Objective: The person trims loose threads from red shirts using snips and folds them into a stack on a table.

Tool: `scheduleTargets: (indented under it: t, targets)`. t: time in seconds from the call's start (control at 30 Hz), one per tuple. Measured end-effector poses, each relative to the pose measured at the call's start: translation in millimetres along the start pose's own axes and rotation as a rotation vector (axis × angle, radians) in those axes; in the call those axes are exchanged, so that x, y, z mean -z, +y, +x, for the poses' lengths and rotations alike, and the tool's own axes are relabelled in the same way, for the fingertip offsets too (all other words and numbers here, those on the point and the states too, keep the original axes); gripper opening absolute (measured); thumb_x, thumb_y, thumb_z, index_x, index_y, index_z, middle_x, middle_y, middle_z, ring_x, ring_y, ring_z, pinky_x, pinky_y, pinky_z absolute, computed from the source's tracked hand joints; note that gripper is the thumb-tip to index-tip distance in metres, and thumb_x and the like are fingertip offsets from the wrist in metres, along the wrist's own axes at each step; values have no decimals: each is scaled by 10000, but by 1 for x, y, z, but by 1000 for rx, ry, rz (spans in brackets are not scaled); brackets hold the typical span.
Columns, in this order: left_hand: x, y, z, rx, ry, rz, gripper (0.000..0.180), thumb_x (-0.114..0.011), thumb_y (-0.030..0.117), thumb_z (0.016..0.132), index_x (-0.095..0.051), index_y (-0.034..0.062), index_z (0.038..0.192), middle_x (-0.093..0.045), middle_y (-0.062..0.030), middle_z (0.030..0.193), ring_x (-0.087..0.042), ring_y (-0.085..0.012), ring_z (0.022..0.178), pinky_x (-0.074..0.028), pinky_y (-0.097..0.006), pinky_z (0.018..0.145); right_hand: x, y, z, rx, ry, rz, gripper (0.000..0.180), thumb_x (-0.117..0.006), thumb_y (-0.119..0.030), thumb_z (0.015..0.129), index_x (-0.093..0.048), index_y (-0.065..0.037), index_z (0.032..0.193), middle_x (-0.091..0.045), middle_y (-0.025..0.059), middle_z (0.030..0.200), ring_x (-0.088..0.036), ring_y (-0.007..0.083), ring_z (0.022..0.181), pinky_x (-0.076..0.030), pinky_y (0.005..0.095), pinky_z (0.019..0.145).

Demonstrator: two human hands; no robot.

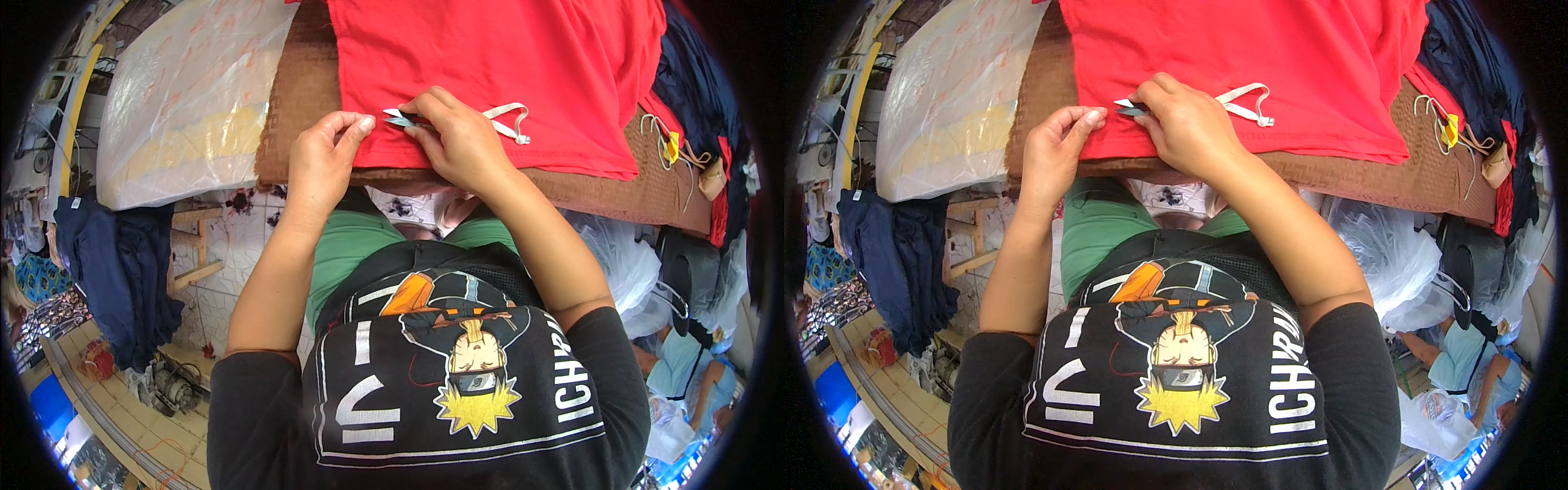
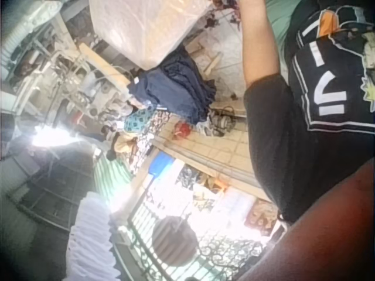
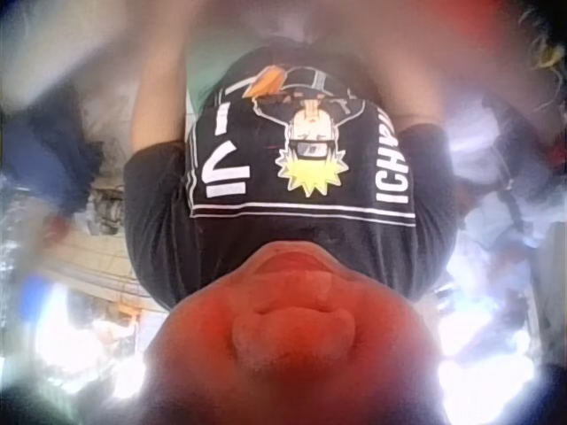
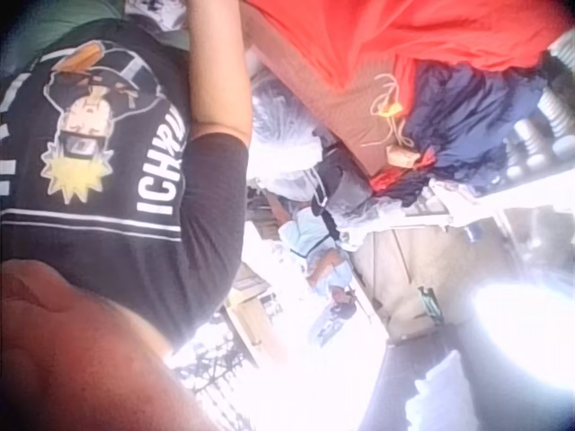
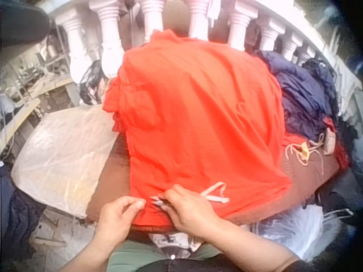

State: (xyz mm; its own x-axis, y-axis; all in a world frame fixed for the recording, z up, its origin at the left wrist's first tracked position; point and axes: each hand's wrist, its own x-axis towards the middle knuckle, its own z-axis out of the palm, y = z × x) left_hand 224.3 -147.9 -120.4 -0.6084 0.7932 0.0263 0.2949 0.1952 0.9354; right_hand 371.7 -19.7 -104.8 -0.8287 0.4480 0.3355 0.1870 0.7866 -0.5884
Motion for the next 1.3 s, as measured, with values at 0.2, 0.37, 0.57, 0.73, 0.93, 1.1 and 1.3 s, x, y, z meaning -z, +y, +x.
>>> scheduleTargets:
  t: [0.2, 0.37, 0.57, 0.73, 0.93, 1.1, 1.3]
  targets:
    - [35, 25, -4, -93, -398, 212, 241, -617, 197, 908, -669, -34, 954, -687, -107, 889, -633, -150, 832, -481, -278, 764, 1, -5, 6, -7, 10, -32, 156, -623, -112, 824, -598, -60, 969, -593, 122, 916, -609, 340, 836, -488, 442, 680]
    - [114, 72, -20, -287, -522, 640, 163, -619, 159, 871, -653, -1, 859, -679, -101, 943, -630, -239, 869, -445, -346, 849, 20, -2, 7, -31, 142, 8, 190, -629, -126, 845, -608, -67, 1024, -610, 129, 968, -628, 322, 817, -495, 419, 679]
    - [113, 89, -24, -311, -396, 691, 141, -697, 154, 784, -646, 26, 813, -670, -78, 882, -613, -251, 936, -415, -361, 883, 40, -5, -3, -98, 104, -11, 231, -652, -129, 839, -603, -72, 1057, -607, 112, 993, -640, 287, 788, -496, 389, 662]
    - [40, 42, -24, -529, -125, 692, 187, -735, 144, 733, -666, 66, 889, -645, -50, 1009, -577, -246, 999, -418, -369, 870, 55, -1, -16, -23, 12, -94, 261, -682, -182, 819, -602, -78, 1044, -605, 103, 979, -648, 267, 803, -498, 374, 655]
    - [23, 27, -17, -446, -142, 659, 216, -711, 152, 773, -653, 90, 971, -640, -43, 1039, -571, -259, 1008, -421, -391, 883, 83, -1, -29, 51, -169, -188, 449, -768, -324, 726, -607, -91, 1074, -608, 92, 998, -666, 253, 760, -530, 361, 635]
    - [10, 39, -11, -383, 100, 298, 176, -671, 124, 847, -604, 55, 994, -643, -73, 944, -620, -172, 878, -465, -267, 701, 77, 15, -33, 72, -175, -275, 372, -753, -244, 742, -646, -78, 1057, -609, 94, 1141, -669, 263, 743, -547, 374, 659]
    - [3, 36, 17, -518, 192, 463, 221, -668, 20, 802, -593, 62, 1006, -608, -57, 932, -605, -191, 965, -439, -296, 907, 126, 24, -4, -192, -133, 543, 93, -644, -74, 868, -659, -43, 955, -603, -37, 860, -565, 61, 672, -464, 236, 616]
